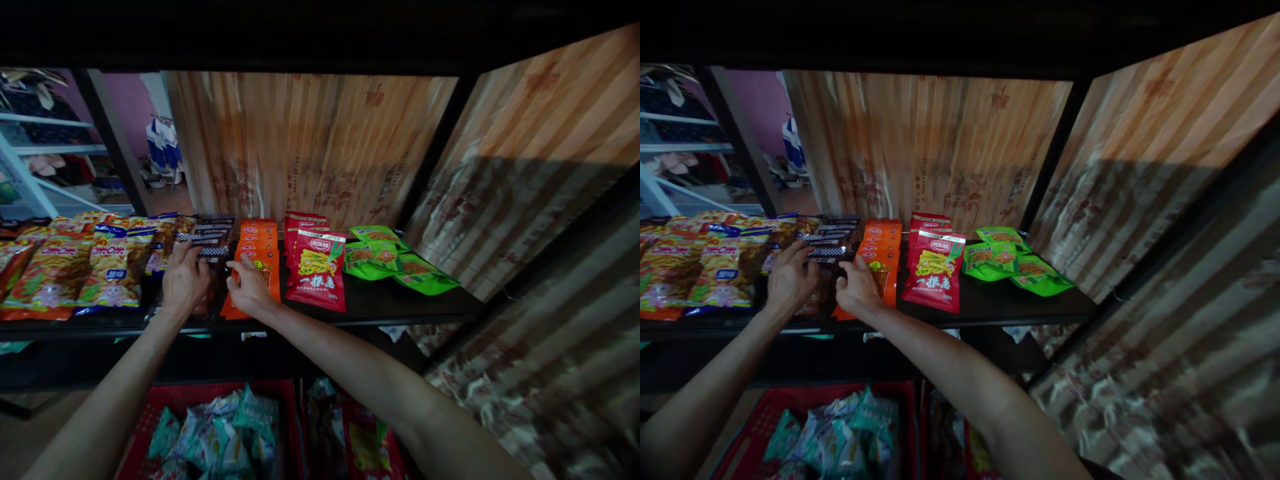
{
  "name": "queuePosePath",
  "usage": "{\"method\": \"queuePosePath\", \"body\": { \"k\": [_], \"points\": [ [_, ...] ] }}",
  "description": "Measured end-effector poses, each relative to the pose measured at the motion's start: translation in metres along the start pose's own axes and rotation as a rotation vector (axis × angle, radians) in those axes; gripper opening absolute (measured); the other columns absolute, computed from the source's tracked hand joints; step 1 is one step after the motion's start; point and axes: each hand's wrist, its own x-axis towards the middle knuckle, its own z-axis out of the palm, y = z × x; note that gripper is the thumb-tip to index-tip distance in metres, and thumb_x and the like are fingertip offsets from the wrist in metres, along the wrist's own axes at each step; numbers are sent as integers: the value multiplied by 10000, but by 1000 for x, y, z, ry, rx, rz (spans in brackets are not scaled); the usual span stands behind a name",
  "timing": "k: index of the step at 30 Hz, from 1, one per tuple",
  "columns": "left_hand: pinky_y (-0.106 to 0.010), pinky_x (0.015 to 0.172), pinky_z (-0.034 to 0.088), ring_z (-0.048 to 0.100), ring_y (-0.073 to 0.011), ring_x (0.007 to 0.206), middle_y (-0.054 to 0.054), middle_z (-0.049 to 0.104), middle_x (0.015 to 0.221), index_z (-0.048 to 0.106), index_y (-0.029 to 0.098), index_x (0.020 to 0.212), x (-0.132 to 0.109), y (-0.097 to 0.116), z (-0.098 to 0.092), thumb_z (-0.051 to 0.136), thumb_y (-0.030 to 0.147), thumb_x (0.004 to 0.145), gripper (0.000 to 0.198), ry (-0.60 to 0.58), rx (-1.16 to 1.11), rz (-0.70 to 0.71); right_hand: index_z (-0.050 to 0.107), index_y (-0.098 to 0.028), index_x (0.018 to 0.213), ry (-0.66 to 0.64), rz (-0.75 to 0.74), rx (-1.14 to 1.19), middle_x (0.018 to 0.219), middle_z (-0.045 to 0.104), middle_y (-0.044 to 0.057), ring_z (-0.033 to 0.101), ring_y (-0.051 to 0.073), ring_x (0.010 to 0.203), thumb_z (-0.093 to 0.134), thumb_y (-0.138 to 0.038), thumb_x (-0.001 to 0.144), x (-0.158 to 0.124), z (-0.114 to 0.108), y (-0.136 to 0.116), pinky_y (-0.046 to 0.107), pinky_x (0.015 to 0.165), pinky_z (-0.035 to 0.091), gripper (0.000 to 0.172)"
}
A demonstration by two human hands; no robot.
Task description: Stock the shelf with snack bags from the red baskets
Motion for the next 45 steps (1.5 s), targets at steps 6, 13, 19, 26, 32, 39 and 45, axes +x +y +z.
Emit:
{"method": "queuePosePath", "body": {
  "k": [6, 13, 19, 26, 32, 39, 45],
  "points": [
    [-390, 1060, 368, 516, -238, 1192, -122, 579, 1267, 641, 111, 1074, -7, 60, 6, 397, 245, 818, 379, -134, -198, 16, 589, -158, 1157, 150, -34, -10, 1391, 453, 96, 376, 185, 1332, 456, -111, 809, -31, -51, 28, 348, 1114, 303, 375],
    [-316, 1019, 401, 554, -206, 1152, -110, 620, 1216, 598, 110, 1157, -30, 131, 39, 418, 233, 848, 378, -492, -259, -152, 536, -190, 1238, 350, 165, -98, 1444, 388, 78, 317, 181, 1364, 447, -125, 800, -72, -129, 80, 384, 1130, 257, 452],
    [-323, 1027, 377, 512, -220, 1215, -160, 561, 1293, 504, 75, 1259, -33, 177, 84, 416, 246, 869, 435, -519, -295, -227, 534, -199, 1247, 324, 402, -1, 1316, 532, 76, 516, 179, 1194, 451, -183, 841, -76, -161, 131, 346, 1022, 403, 415],
    [-344, 987, 401, 530, -254, 1197, -211, 554, 1281, 410, 49, 1331, -32, 192, 106, 372, 316, 889, 518, -551, -229, -288, 494, -154, 1295, 296, 404, 12, 1349, 516, 90, 474, 179, 1245, 462, -273, 872, -57, -159, 147, 325, 1064, 350, 440],
    [-362, 986, 404, 531, -266, 1187, -206, 560, 1266, 431, 61, 1311, -47, 196, 102, 397, 302, 873, 502, -537, -213, -258, 493, -179, 1299, 274, 352, -61, 1377, 490, 75, 440, 183, 1279, 453, -255, 881, -42, -156, 140, 333, 1098, 296, 426],
    [-376, 1031, 362, 481, -282, 1238, -213, 514, 1316, 406, 46, 1332, -56, 195, 101, 412, 310, 867, 535, -486, -219, -269, 496, -151, 1290, 236, 365, -84, 1344, 514, 90, 473, 179, 1244, 451, -227, 871, -47, -151, 138, 305, 1075, 325, 428],
    [-391, 1023, 368, 467, -296, 1249, -214, 492, 1341, 397, 45, 1342, -54, 201, 99, 387, 352, 877, 558, -482, -194, -282, 495, -168, 1295, 242, 345, -147, 1363, 503, 91, 428, 192, 1289, 473, -244, 869, -45, -152, 143, 353, 1110, 273, 433]
  ]
}}
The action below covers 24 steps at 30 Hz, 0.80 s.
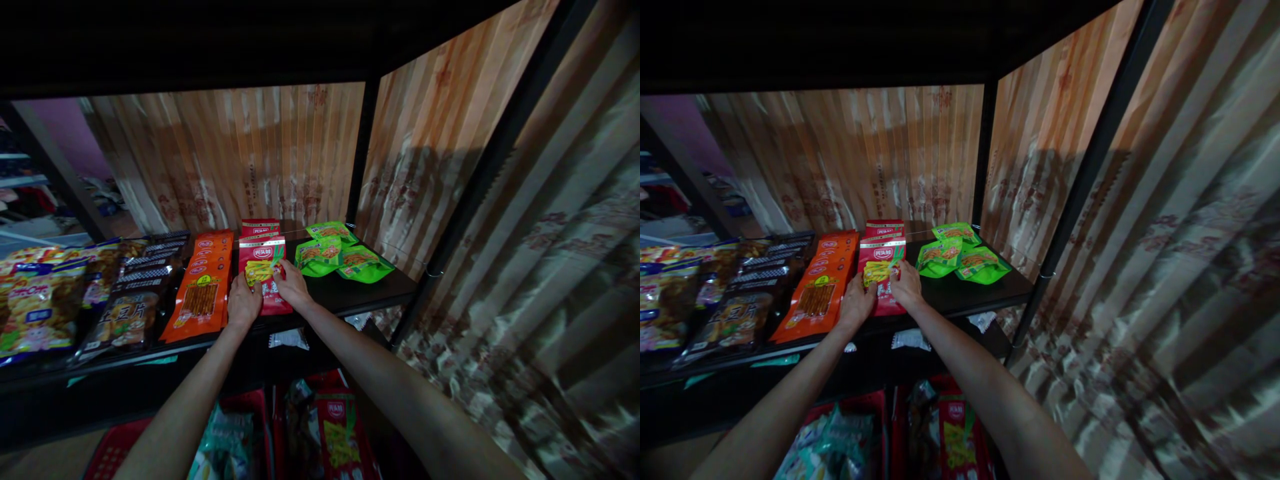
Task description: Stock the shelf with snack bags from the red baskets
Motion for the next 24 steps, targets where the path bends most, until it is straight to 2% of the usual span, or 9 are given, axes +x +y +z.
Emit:
{"method": "queuePosePath", "body": {
  "k": [5, 10, 15, 20, 24],
  "points": [
    [-409, 986, 399, 493, -307, 1224, -231, 495, 1334, 388, 50, 1353, 3, 4, -3, 389, 374, 877, 576, 0, -8, -37, 468, -154, 1324, -14, 24, 61, 1422, 436, 100, 372, 193, 1336, 471, -293, 876, 9, 3, 7, 347, 1119, 259, 470],
    [-396, 1024, 364, 476, -286, 1247, -219, 524, 1310, 397, 50, 1340, 4, -1, 3, 397, 374, 876, 566, 50, 5, -17, 457, -202, 1335, 13, 40, 199, 1351, 516, 70, 478, 164, 1244, 479, -304, 860, 15, 11, 16, 334, 1065, 342, 486],
    [-385, 1010, 386, 489, -286, 1236, -211, 527, 1312, 387, 51, 1351, 0, -2, 8, 373, 372, 884, 566, 55, -1, -23, 400, -222, 1374, 15, 49, 267, 1268, 584, 64, 575, 173, 1119, 489, -340, 844, 22, 11, 19, 331, 995, 411, 551],
    [-383, 1034, 369, 455, -298, 1264, -253, 475, 1346, 412, -8, 1322, -4, -2, 10, 367, 360, 886, 572, 102, 22, 12, 262, -174, 1449, -5, 66, 245, 1318, 546, 108, 541, 210, 1185, 498, -379, 841, 33, 9, 16, 332, 1007, 398, 683],
    [-400, 1024, 382, 465, -306, 1254, -259, 485, 1332, 407, -9, 1324, -5, -2, 12, 344, 380, 896, 581, 94, 0, 0, 268, -179, 1451, -16, 100, 205, 1317, 548, 109, 550, 217, 1179, 507, -377, 846, 42, 11, 15, 328, 1016, 388, 679]
  ]
}}
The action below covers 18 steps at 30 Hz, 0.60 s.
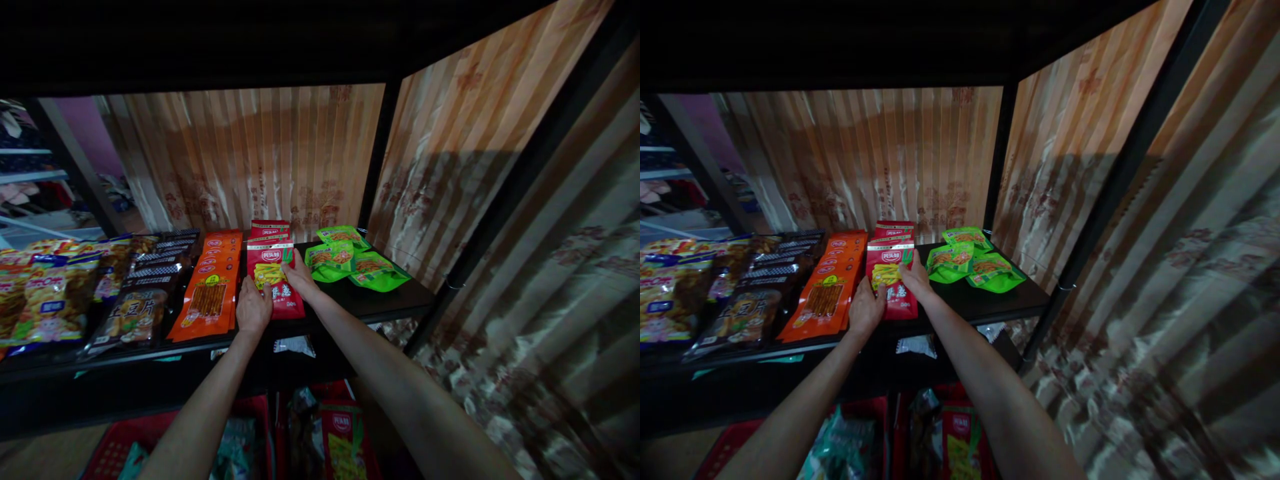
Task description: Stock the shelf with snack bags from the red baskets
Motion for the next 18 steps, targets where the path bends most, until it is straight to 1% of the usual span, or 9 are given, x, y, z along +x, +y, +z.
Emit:
{"method": "queuePosePath", "body": {
  "k": [4, 9, 13, 15, 18],
  "points": [
    [-385, 1058, 349, 402, -307, 1304, -262, 423, 1385, 416, -22, 1316, 0, -1, 2, 355, 375, 894, 583, 33, -8, 18, 276, -208, 1447, 8, -35, 18, 1310, 558, 95, 568, 200, 1148, 526, -350, 843, 4, 1, 2, 330, 1021, 381, 669],
    [-412, 1036, 372, 471, -309, 1240, -261, 510, 1297, 428, -20, 1299, 1, -3, 4, 379, 355, 888, 559, 42, -50, 35, 262, -213, 1446, -27, -46, 34, 1288, 576, 94, 571, 190, 1140, 502, -312, 861, 4, 1, 6, 344, 1005, 396, 641],
    [-440, 1014, 391, 481, -320, 1225, -257, 516, 1290, 444, -5, 1292, 3, -6, 7, 399, 359, 883, 549, 46, -67, 51, 281, -221, 1437, -13, -43, 25, 1293, 571, 86, 555, 205, 1169, 504, -278, 855, 3, 2, 5, 363, 1018, 396, 626],
    [-442, 1019, 386, 474, -323, 1232, -261, 507, 1299, 439, -4, 1298, 4, -7, 8, 407, 365, 883, 557, 53, -64, 64, 298, -213, 1430, 6, -50, 10, 1314, 553, 96, 533, 224, 1199, 507, -264, 849, 3, 2, 3, 383, 1036, 382, 620],
    [-449, 1026, 376, 444, -334, 1262, -280, 467, 1332, 436, -4, 1303, 3, -7, 7, 412, 380, 882, 570, 65, -52, 59, 308, -164, 1422, 34, -82, -38, 1344, 519, 132, 492, 255, 1241, 514, -238, 832, 1, 1, -1, 423, 1066, 348, 630]
  ]
}}
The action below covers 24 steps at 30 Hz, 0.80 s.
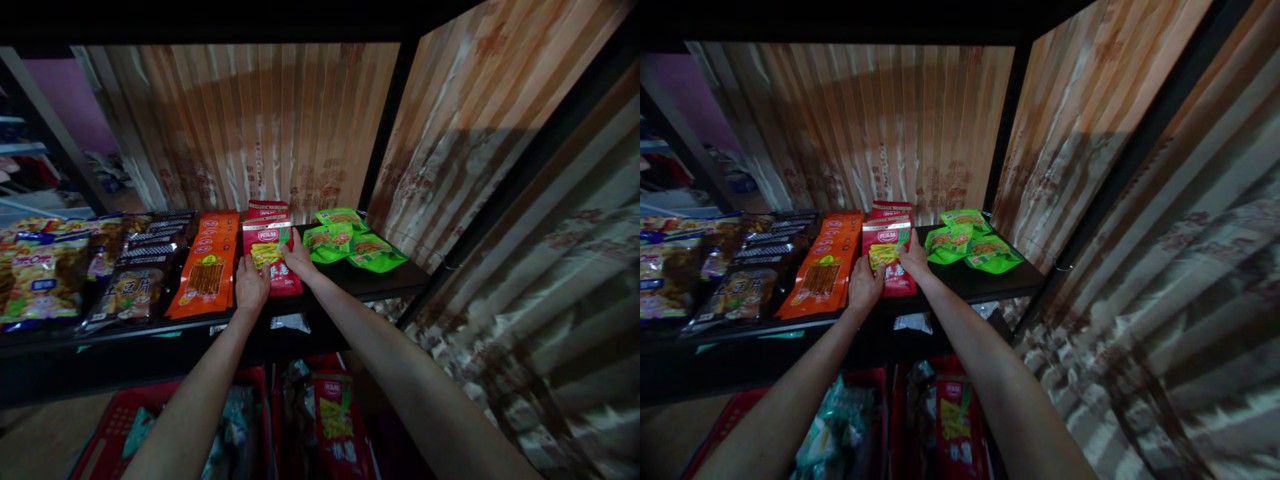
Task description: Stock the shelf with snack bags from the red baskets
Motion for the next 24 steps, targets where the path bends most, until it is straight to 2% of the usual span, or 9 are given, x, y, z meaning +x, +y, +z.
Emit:
{"method": "queuePosePath", "body": {
  "k": [3, 6, 9, 12, 14, 17, 19, 21, 24],
  "points": [
    [-461, 1024, 371, 410, -345, 1288, -295, 420, 1368, 439, -4, 1302, -4, 1, 0, 419, 386, 877, 577, 37, 11, 13, 334, -116, 1400, 51, -114, -52, 1373, 479, 158, 441, 267, 1279, 503, -214, 820, -10, -3, -4, 447, 1088, 315, 611],
    [-463, 1045, 340, 391, -338, 1302, -289, 408, 1383, 456, 0, 1290, -8, 0, 1, 405, 374, 880, 557, 128, 28, 86, 381, -119, 1365, 127, -286, -50, 1404, 438, 152, 371, 260, 1325, 493, -246, 837, -41, -12, -5, 451, 1112, 281, 555],
    [-469, 1060, 313, 394, -323, 1300, -250, 428, 1388, 507, 37, 1252, -9, -1, -2, 389, 349, 888, 494, 197, 25, 205, 385, -190, 1356, 224, -410, 15, 1413, 431, 107, 362, 214, 1331, 419, -277, 893, -94, -28, 2, 435, 1106, 303, 472],
    [-454, 1083, 287, 372, -281, 1322, -190, 479, 1369, 561, 88, 1191, -16, -1, -11, 386, 277, 889, 398, 230, -38, 378, 413, -203, 1324, 224, -400, 34, 1367, 472, 102, 413, 199, 1289, 408, -253, 903, -157, -49, 25, 422, 1075, 353, 423],
    [-446, 1094, 279, 365, -245, 1332, -149, 514, 1347, 578, 130, 1166, -35, 0, -19, 393, 222, 878, 354, 232, -109, 510, 480, -198, 1252, 206, -332, -9, 1295, 520, 110, 466, 203, 1229, 423, -218, 885, -194, -62, 49, 413, 1024, 407, 372],
    [-457, 1072, 322, 394, -230, 1314, -125, 541, 1320, 576, 172, 1171, -98, -1, -21, 421, 159, 847, 359, 176, -234, 612, 550, -197, 1149, 182, -188, -115, 1103, 595, 106, 570, 204, 1037, 425, -163, 840, -236, -74, 91, 403, 914, 477, 335],
    [-454, 1049, 363, 432, -233, 1280, -120, 552, 1300, 588, 182, 1154, -158, -4, -10, 445, 124, 816, 372, 72, -320, 535, 580, -200, 1114, 106, -127, -159, 1092, 602, 107, 562, 220, 1062, 444, -138, 803, -253, -73, 120, 413, 939, 456, 345],
    [-440, 1035, 393, 459, -234, 1252, -115, 542, 1305, 621, 181, 1096, -221, -10, 10, 449, 105, 794, 356, -129, -345, 303, 607, -194, 1071, -38, 37, -158, 1075, 622, 101, 597, 214, 1004, 450, -137, 787, -263, -67, 147, 384, 900, 476, 330],
    [-379, 1040, 403, 478, -222, 1243, -119, 560, 1282, 672, 161, 963, -296, -21, 42, 428, 53, 764, 333, -463, -281, -115, 604, -181, 1094, -236, 491, -175, 1037, 655, 79, 630, 192, 939, 483, -143, 790, -269, -54, 184, 326, 838, 492, 329]
  ]
}}
